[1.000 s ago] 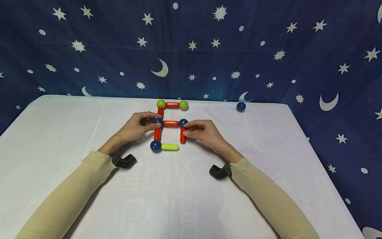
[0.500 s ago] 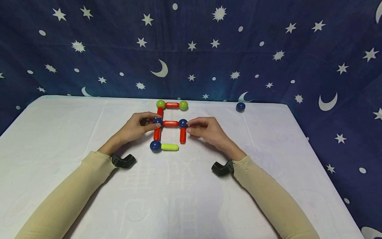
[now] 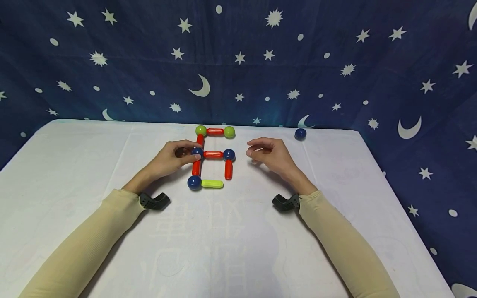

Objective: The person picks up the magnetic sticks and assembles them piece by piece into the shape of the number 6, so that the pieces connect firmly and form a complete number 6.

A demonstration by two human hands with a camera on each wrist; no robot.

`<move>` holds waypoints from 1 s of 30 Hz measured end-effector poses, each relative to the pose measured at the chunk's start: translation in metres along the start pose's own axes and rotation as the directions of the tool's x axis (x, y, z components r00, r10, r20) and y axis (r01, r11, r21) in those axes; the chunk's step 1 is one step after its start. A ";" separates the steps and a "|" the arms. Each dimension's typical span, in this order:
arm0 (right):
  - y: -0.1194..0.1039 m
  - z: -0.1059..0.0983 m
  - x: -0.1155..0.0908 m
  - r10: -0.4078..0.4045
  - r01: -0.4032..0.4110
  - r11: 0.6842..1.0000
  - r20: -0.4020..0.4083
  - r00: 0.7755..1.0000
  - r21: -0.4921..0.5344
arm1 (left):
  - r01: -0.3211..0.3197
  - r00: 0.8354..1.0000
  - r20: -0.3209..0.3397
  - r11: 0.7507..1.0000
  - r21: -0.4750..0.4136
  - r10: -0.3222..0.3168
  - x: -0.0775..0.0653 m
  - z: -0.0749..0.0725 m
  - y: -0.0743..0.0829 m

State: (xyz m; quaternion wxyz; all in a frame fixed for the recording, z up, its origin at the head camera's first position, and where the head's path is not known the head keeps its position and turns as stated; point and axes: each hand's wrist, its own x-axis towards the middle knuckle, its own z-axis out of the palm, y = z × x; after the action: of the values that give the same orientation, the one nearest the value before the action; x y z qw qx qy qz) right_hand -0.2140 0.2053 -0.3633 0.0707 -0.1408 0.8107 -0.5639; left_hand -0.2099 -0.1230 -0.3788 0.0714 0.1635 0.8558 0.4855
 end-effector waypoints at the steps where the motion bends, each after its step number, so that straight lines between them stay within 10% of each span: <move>1: 0.001 -0.003 0.000 -0.009 0.009 1.000 -0.015 1.000 -0.010 | -0.002 1.000 -0.001 1.000 -0.001 0.002 0.000 0.000 0.000; 15: 0.016 -0.041 0.003 -0.080 0.057 0.993 -0.222 0.972 -0.106 | -0.012 1.000 -0.009 1.000 -0.001 0.012 0.000 0.000 -0.002; 30: 0.031 -0.076 0.002 -0.106 0.032 0.989 -0.527 0.843 -0.146 | -0.027 1.000 -0.014 1.000 -0.005 0.027 0.001 0.001 -0.002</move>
State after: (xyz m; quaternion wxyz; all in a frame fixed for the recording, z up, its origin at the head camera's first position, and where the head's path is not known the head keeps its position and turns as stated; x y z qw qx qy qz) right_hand -0.2414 0.2824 -0.3656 -0.1871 -0.0121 0.8281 -0.5283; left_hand -0.2107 -0.1230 -0.3814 0.0591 0.1715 0.8527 0.4899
